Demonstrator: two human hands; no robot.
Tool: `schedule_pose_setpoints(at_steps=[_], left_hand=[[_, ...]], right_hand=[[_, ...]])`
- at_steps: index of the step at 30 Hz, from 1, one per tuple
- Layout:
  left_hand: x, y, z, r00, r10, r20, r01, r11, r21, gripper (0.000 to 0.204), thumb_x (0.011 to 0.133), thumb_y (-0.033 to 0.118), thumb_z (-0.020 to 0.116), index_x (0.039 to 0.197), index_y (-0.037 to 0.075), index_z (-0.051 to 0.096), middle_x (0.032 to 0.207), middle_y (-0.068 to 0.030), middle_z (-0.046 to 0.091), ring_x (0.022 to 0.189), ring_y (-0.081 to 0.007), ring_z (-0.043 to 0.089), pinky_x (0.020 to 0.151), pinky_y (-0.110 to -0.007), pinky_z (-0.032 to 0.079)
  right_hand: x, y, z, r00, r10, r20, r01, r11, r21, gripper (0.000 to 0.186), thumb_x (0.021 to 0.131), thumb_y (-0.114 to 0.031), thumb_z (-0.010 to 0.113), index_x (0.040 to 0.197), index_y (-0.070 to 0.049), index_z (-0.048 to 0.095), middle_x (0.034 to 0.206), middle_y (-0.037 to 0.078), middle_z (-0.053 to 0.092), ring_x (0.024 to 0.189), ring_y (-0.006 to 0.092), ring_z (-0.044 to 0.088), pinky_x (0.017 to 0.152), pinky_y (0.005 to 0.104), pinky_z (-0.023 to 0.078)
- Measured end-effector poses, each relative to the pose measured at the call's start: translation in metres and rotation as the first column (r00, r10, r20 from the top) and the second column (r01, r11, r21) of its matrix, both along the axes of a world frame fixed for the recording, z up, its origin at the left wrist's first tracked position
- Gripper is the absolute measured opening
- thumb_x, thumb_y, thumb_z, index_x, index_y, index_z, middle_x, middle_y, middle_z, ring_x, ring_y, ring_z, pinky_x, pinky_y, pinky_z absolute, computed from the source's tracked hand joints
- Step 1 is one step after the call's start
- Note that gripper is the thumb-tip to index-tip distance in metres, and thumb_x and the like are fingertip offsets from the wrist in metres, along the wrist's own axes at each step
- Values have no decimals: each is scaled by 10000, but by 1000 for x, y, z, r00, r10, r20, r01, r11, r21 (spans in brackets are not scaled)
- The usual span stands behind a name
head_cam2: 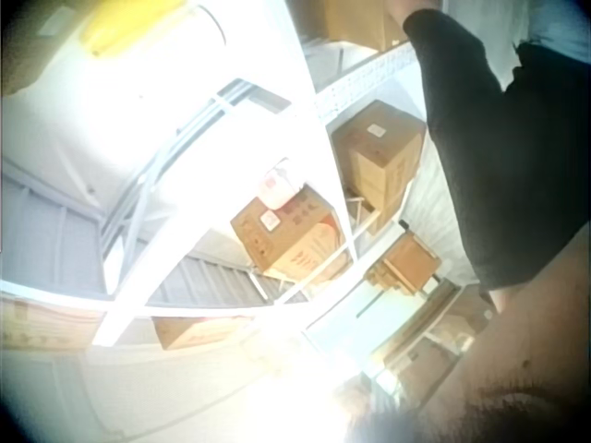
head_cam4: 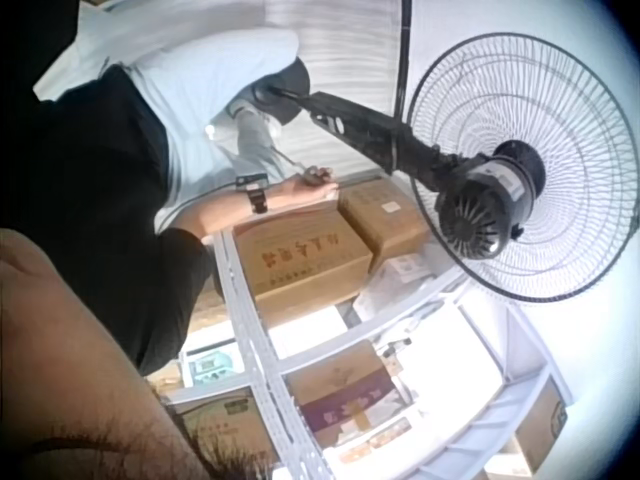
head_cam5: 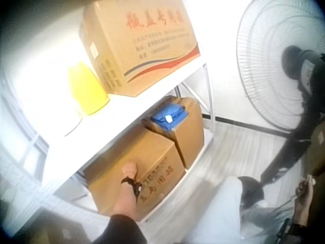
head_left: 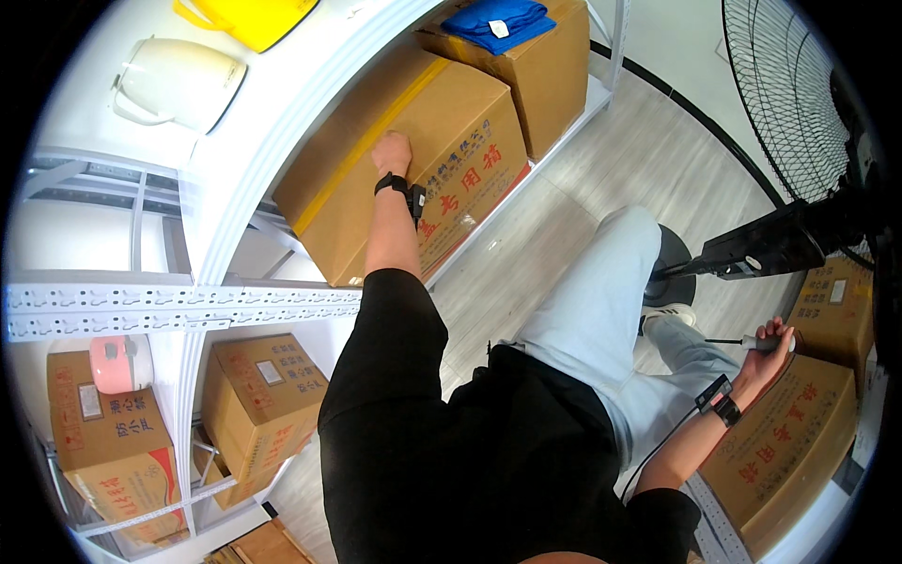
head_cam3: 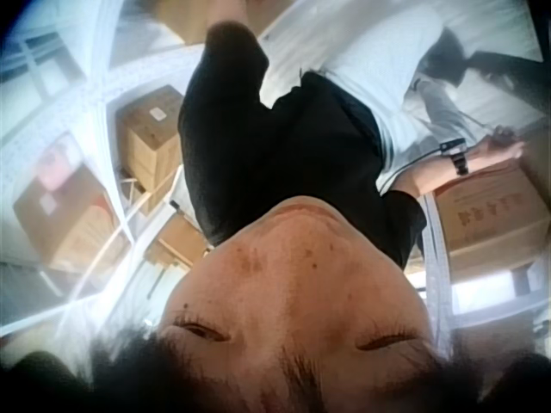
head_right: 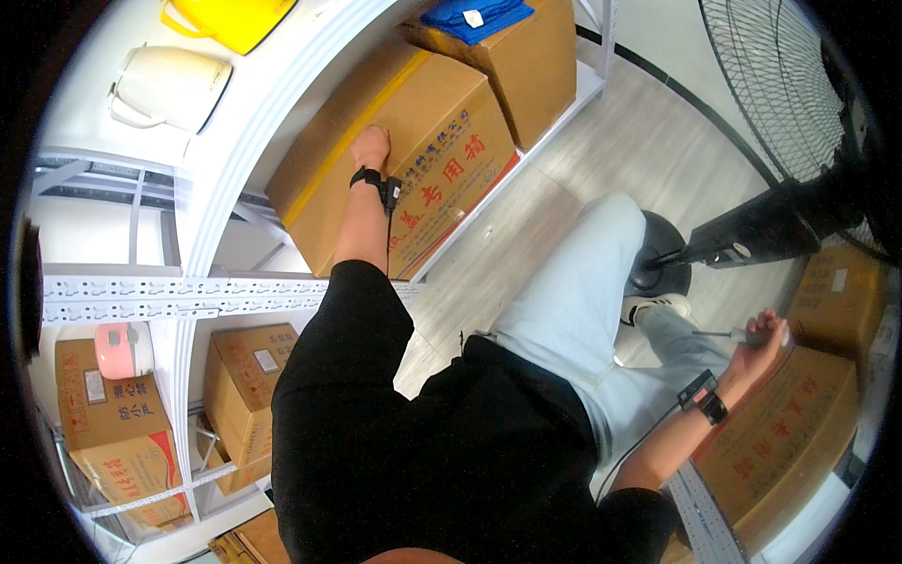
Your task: The person sits on the floor and uses a screwdriver to tighten screws on the base of a standing fan. The person repeatedly adjusts the fan's position and continues to tighten the screws.
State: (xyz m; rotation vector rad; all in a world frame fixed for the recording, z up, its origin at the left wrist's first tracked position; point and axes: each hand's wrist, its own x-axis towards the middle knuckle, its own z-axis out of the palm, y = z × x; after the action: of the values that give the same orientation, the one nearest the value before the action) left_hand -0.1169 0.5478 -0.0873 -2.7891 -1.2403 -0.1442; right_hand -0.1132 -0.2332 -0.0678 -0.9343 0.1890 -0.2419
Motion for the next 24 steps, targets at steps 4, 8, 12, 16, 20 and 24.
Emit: schedule_pose_setpoints(at_steps=[4,8,12,16,20,24], left_hand=[[-18,29,-7,844,49,535,133,946,-295,228,894,201,410,801,98,591,738,-105,611,674,-222,605,556,-339,461],[-26,26,9,289,741,606,710,260,-655,219,884,206,402,677,134,407,539,-10,344,453,-129,320,406,-276,247],[-35,23,17,142,889,436,883,85,-462,215,862,212,418,679,101,396,543,10,273,447,-119,244,399,-262,205],[-40,26,19,146,907,394,938,0,-348,107,808,152,452,738,71,453,591,-11,312,481,-128,276,426,-267,223],[-33,22,20,148,917,370,913,17,-407,123,864,139,458,803,39,498,611,-24,344,500,-129,307,433,-262,244],[-27,15,17,138,881,453,897,83,-434,235,961,219,435,841,32,512,637,-30,399,504,-120,321,435,-248,262]], right_hand=[[6,-1,-7,1000,22,12,-23,1000,9,218,932,-248,564,819,-65,528,924,80,551,757,125,447,645,252,380],[0,-8,-7,999,21,37,-20,1000,-8,214,933,-247,561,823,-66,529,923,79,548,755,122,445,644,253,382],[1,-12,-8,993,80,86,-79,997,-15,201,936,-261,557,840,-86,540,936,60,585,791,112,478,642,248,362],[0,-6,-5,996,65,60,-66,998,1,206,938,-256,553,834,-80,531,938,64,579,786,114,471,641,250,365],[0,-10,-4,994,79,73,-80,997,12,199,937,-243,554,833,-75,530,937,67,579,773,116,464,636,250,370],[-2,-12,-2,993,80,85,-81,997,7,209,938,-243,555,834,-64,525,937,84,544,754,123,451,636,252,389]])
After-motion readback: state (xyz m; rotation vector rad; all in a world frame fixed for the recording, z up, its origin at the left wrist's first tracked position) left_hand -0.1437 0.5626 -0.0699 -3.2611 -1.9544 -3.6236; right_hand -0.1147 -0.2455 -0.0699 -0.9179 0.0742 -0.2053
